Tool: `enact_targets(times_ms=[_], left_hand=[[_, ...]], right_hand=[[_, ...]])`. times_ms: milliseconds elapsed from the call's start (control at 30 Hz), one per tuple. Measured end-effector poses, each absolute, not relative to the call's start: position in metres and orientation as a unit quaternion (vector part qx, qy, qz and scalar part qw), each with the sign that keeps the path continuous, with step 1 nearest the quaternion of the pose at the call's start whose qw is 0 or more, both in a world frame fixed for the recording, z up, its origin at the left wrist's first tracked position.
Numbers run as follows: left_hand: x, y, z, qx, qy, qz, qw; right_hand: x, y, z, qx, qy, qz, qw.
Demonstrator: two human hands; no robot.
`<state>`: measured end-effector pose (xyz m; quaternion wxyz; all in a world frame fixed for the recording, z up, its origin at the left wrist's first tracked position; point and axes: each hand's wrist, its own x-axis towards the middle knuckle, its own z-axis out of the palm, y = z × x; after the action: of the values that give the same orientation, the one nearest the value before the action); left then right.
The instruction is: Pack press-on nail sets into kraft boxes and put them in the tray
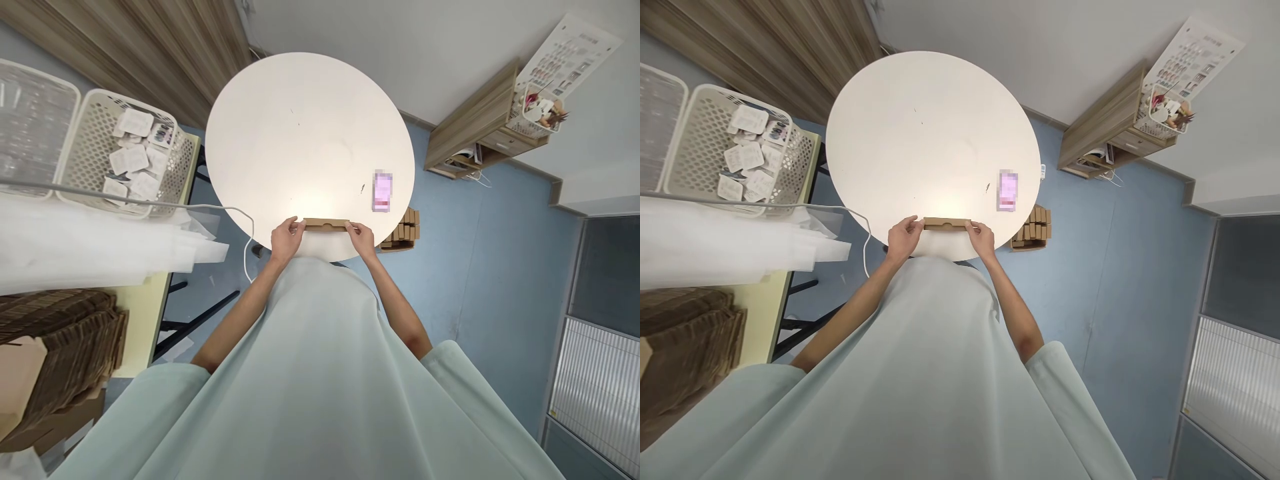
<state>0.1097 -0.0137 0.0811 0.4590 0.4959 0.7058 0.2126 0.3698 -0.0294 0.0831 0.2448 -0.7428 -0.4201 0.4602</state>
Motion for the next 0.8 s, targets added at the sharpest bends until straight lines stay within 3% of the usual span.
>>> enact_targets(times_ms=[133,367,800], left_hand=[[0.107,-0.015,0.068,0.488,0.687,0.227,0.487],[0.097,-0.019,0.045,0.509,0.626,0.241,0.540],[0.105,-0.023,0.029,0.484,0.655,0.266,0.516]], right_hand=[[0.379,-0.034,0.078,-0.733,-0.420,0.475,0.247],[0.386,-0.041,0.056,-0.664,-0.415,0.526,0.332],[0.381,-0.039,0.032,-0.666,-0.388,0.529,0.355]])
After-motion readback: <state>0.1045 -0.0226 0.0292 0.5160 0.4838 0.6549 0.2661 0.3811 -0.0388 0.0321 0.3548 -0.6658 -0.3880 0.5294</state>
